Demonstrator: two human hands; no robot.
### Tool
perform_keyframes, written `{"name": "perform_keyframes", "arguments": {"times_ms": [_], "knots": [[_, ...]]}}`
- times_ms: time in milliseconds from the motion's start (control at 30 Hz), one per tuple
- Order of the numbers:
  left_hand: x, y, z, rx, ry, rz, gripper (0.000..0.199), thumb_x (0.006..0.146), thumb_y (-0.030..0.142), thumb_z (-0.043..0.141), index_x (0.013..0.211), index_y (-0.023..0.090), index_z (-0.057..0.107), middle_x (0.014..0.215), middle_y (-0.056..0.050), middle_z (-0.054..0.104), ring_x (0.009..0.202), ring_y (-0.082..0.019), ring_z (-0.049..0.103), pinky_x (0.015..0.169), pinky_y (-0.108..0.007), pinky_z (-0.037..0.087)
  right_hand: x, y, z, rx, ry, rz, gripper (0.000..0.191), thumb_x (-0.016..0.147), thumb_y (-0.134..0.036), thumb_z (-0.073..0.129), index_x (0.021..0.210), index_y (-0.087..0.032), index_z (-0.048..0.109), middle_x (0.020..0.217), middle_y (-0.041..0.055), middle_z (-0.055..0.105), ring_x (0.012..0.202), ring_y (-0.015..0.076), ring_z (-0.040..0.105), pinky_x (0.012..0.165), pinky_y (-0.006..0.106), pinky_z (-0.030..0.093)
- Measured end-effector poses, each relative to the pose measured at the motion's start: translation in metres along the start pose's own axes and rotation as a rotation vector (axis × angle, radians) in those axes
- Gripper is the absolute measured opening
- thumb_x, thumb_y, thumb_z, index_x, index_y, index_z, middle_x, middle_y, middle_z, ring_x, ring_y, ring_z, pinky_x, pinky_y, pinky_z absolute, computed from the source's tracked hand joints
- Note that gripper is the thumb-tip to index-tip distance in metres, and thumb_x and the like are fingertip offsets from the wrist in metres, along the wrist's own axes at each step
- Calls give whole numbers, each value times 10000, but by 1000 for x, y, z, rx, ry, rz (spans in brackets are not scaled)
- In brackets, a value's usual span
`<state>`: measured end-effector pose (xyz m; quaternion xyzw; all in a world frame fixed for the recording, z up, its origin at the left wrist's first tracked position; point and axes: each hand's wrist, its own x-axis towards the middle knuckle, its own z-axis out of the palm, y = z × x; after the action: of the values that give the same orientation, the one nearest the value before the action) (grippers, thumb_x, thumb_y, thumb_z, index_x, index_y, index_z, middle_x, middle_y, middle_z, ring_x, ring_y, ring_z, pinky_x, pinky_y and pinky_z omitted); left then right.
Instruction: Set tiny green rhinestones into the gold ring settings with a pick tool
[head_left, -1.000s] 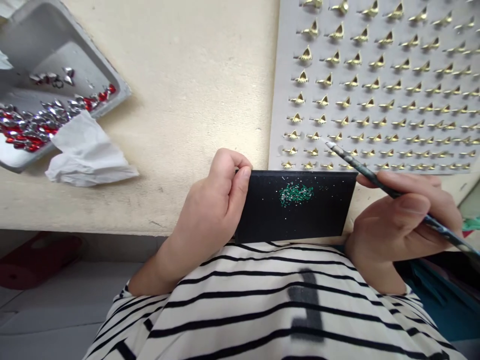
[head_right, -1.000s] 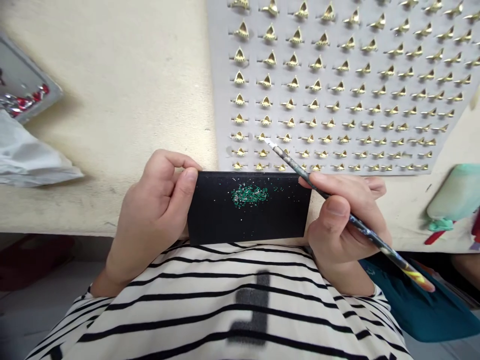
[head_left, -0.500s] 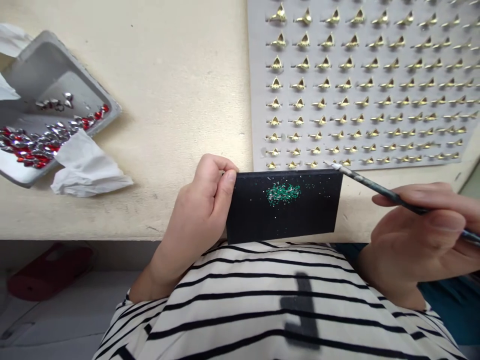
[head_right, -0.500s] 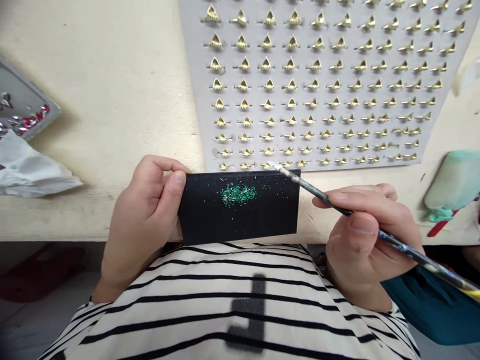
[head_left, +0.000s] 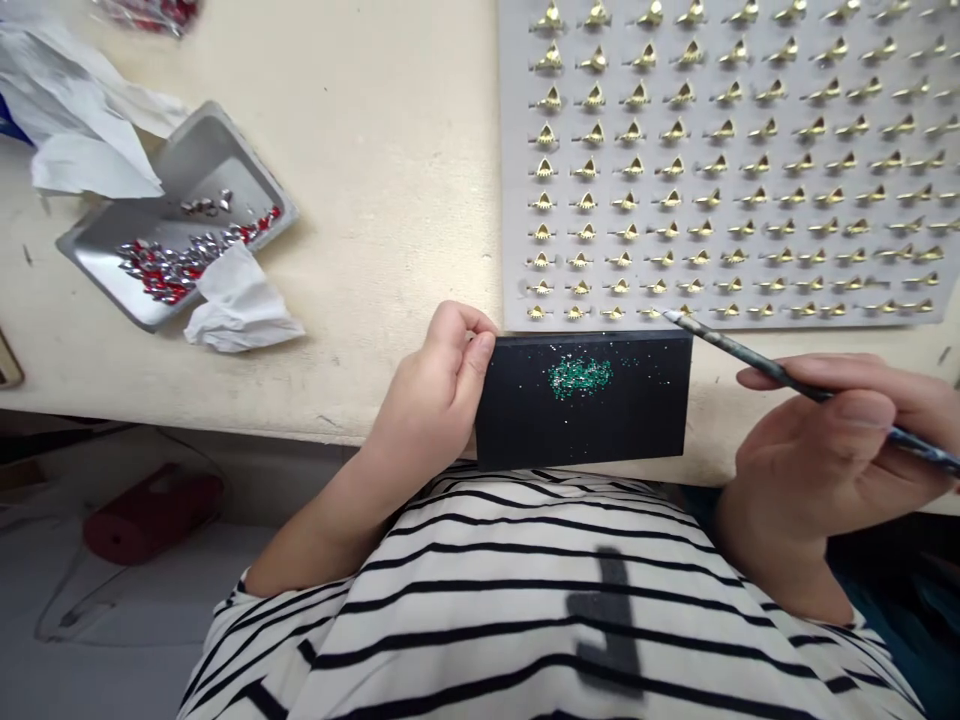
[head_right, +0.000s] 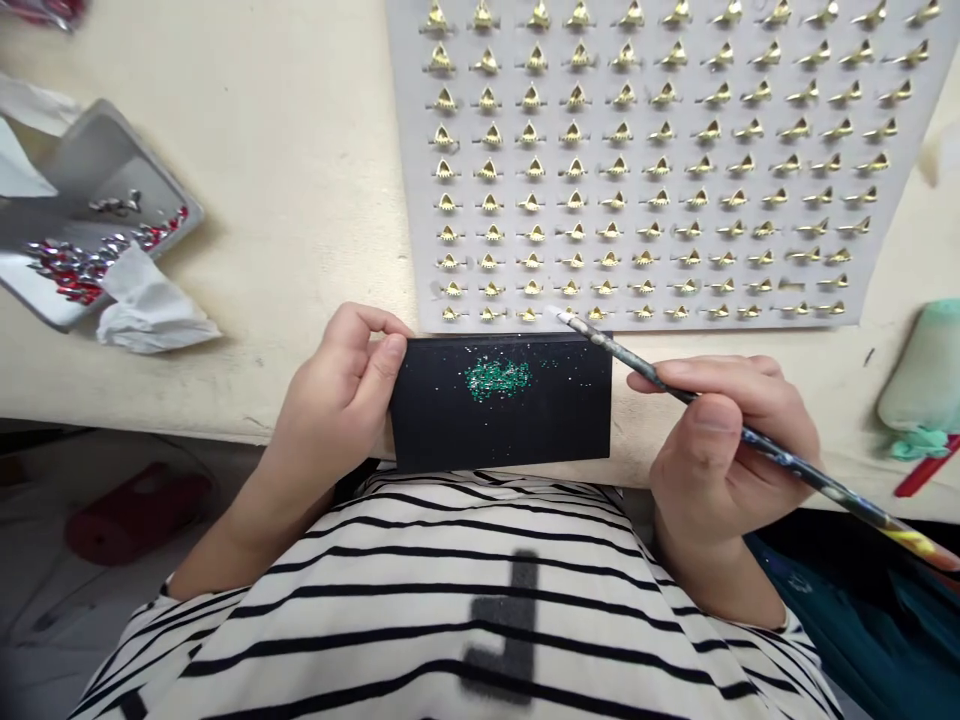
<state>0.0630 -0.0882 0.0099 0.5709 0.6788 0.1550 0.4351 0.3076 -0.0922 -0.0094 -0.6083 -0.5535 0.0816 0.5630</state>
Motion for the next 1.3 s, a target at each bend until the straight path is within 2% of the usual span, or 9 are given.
{"name": "perform_keyframes", "arguments": {"times_ms": [200, 433, 533, 667, 1000, 1300], "knots": [[0, 8, 12, -49, 31, 13, 86, 1022, 283, 424, 950, 264, 468, 590, 70, 384, 490, -118, 422, 506, -283, 324, -3, 3, -2, 27, -100, 73, 205, 865, -392, 563, 814, -268, 718, 638, -49, 639, 551, 118, 595, 537, 353, 453], [3, 9, 14, -20, 52, -3, 85, 1009, 252, 444, 926, 259, 458, 640, 60, 488, 523, -116, 473, 522, -283, 347, -6, 4, 0, 0, -106, 98, 245, 877, -413, 544, 777, -256, 704, 625, -64, 643, 529, 127, 604, 571, 360, 425], [3, 9, 17, -9, 70, 6, 75, 1009, 240, 440, 936, 255, 448, 620, 69, 477, 483, -105, 454, 506, -278, 339, -7, 5, 0, -17, -86, 92, 251, 878, -423, 551, 771, -256, 705, 634, -66, 645, 536, 130, 611, 576, 357, 406], [3, 5, 20, 3, 105, 32, 48, 1005, 229, 440, 961, 245, 449, 606, 79, 463, 448, -86, 438, 487, -260, 338, -9, 4, 1, -11, -125, 105, 227, 886, -404, 550, 802, -268, 712, 661, -68, 658, 576, 141, 641, 596, 360, 402], [4, 4, 20, 28, 118, 57, 48, 991, 222, 460, 951, 247, 455, 567, 87, 406, 411, -79, 395, 466, -242, 340, -9, 1, -3, -74, -169, 15, 213, 898, -397, 536, 804, -288, 693, 638, -108, 657, 601, 85, 597, 741, 389, 386], [4, 6, 19, 17, 115, 64, 62, 990, 195, 463, 950, 243, 460, 586, 86, 428, 420, -74, 402, 463, -236, 338, -11, 2, -8, -149, -251, -69, 225, 895, -381, 530, 768, -277, 683, 672, -96, 697, 642, 112, 647, 795, 387, 345]]}}
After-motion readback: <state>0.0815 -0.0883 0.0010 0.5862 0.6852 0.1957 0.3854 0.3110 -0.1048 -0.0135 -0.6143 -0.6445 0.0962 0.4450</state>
